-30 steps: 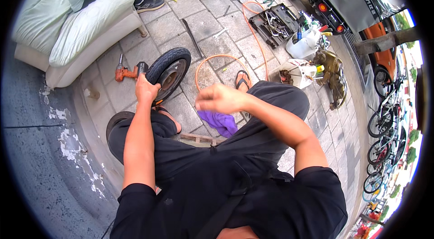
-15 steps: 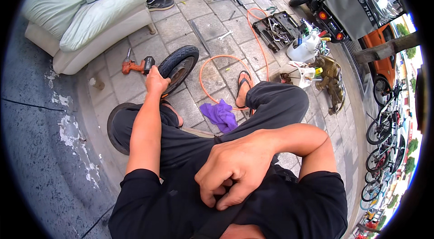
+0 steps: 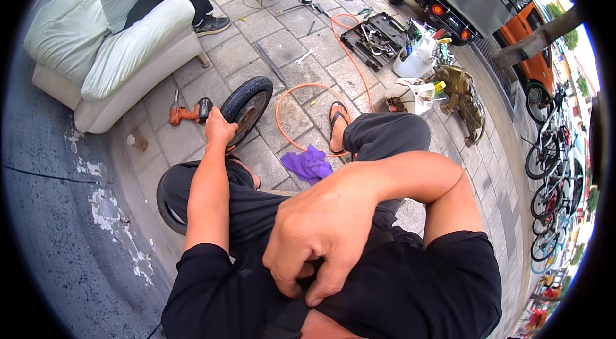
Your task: The person removes a tire from a wheel rim using tire levers, then inflates the tire with an air hose and checks the pressure with a gauge. The person also sprays a liquid onto the tire and wipes it with a cloth.
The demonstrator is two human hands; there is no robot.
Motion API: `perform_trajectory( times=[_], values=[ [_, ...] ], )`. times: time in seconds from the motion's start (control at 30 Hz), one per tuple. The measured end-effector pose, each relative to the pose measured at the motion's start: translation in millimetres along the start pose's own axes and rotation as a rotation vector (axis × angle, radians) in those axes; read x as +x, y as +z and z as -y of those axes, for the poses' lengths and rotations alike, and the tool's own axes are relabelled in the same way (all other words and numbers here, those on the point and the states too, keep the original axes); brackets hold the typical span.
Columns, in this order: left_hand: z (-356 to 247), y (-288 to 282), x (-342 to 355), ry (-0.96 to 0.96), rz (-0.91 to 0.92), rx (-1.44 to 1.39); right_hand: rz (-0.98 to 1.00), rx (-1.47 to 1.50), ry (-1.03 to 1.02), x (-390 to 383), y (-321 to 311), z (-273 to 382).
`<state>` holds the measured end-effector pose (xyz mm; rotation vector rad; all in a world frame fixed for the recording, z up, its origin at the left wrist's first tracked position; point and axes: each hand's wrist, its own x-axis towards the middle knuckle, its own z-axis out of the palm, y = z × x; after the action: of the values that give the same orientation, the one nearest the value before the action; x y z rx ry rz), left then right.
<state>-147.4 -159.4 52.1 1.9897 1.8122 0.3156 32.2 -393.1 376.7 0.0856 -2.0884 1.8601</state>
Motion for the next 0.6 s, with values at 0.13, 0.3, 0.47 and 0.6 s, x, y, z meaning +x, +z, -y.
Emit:
perform_trajectory(
  times=[0.13,0.3,0.47,0.6],
  values=[
    [-4.3,0.2,0.4,0.014,-0.009,0.008,0.040,-0.001,0.072,4.1,0.0,4.9],
    [-4.0,4.7,3.6,0.040,-0.025,-0.019,-0.117,-0.234,-0.058,23.5,17.5,11.1],
    [-10.7,-0.8,0.7,0.035,-0.002,-0.011,-0.122,-0.466,-0.200,48.2,22.0,30.8],
    [-10.8,-5.5,-8.5,0.024,-0.008,0.015,-0.068,-0.518,-0.262,70.5,29.3,22.9]
  ],
)
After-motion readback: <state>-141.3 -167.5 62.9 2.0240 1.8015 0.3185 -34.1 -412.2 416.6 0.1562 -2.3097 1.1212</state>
